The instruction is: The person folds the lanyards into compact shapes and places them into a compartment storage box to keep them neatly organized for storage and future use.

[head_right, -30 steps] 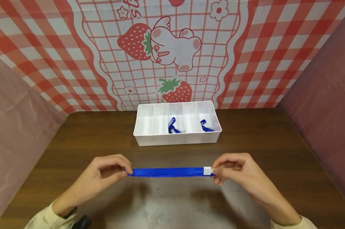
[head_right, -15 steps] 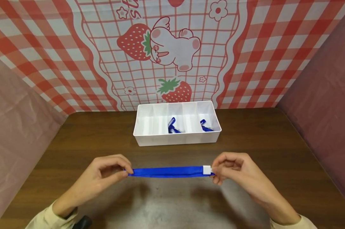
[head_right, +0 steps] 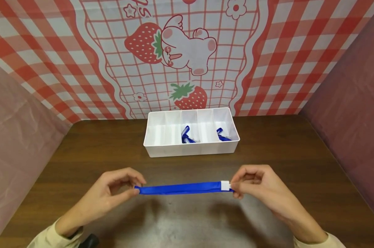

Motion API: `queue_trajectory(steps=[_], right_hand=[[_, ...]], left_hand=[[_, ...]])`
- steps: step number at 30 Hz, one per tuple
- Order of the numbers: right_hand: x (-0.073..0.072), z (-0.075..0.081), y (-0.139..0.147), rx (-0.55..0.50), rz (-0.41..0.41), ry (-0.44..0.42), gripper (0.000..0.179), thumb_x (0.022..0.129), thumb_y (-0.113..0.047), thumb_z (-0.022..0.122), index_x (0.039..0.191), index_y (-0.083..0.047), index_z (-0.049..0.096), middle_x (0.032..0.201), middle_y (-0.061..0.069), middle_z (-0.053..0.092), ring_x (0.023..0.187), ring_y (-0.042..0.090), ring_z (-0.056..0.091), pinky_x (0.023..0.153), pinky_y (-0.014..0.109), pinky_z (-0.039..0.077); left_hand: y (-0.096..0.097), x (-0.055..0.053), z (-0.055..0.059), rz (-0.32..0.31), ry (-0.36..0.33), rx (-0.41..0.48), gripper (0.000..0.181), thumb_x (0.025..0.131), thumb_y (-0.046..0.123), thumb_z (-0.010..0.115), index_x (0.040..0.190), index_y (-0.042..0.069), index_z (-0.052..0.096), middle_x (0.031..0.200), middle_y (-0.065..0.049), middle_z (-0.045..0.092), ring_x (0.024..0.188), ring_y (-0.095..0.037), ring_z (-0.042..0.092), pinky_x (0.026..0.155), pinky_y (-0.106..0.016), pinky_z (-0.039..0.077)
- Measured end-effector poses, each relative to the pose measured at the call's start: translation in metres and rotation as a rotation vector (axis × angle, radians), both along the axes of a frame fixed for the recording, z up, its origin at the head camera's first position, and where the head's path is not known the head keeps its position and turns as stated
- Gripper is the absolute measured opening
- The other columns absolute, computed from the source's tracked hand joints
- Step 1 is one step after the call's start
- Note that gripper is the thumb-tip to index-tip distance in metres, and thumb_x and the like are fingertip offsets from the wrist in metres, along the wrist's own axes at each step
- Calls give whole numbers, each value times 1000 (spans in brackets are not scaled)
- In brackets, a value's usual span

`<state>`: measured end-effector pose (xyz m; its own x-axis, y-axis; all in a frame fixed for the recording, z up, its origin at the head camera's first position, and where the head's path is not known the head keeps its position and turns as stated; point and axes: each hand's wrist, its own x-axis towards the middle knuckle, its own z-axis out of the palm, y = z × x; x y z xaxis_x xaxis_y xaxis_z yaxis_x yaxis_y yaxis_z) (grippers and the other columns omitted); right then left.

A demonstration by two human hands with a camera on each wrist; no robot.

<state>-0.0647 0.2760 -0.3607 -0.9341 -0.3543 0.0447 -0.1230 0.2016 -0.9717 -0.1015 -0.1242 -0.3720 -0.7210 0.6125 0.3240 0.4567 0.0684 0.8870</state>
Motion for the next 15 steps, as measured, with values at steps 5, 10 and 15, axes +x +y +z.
queue_trajectory(steps=[5,10,15], right_hand=[[0,-1,1,-14,1,-11,7,93,6,62,92,2,66,72,10,65,63,22,62,61,34,53],[-2,-2,1,-88,26,-47,9,95,8,58,103,3,60,75,13,67,64,24,63,60,36,53],[-5,-5,1,-121,24,-65,13,96,7,56,107,3,56,77,14,67,64,26,63,60,36,53]], left_hand=[[-4,1,3,-193,-18,42,22,93,-7,62,106,11,68,96,-5,68,85,-17,62,73,-31,55],[-7,4,8,-423,-37,94,23,92,-10,61,106,5,68,97,-12,67,86,-20,63,77,-35,57],[-5,9,10,-421,-8,110,24,90,-9,65,109,5,67,98,-11,67,85,-19,63,75,-35,58]])
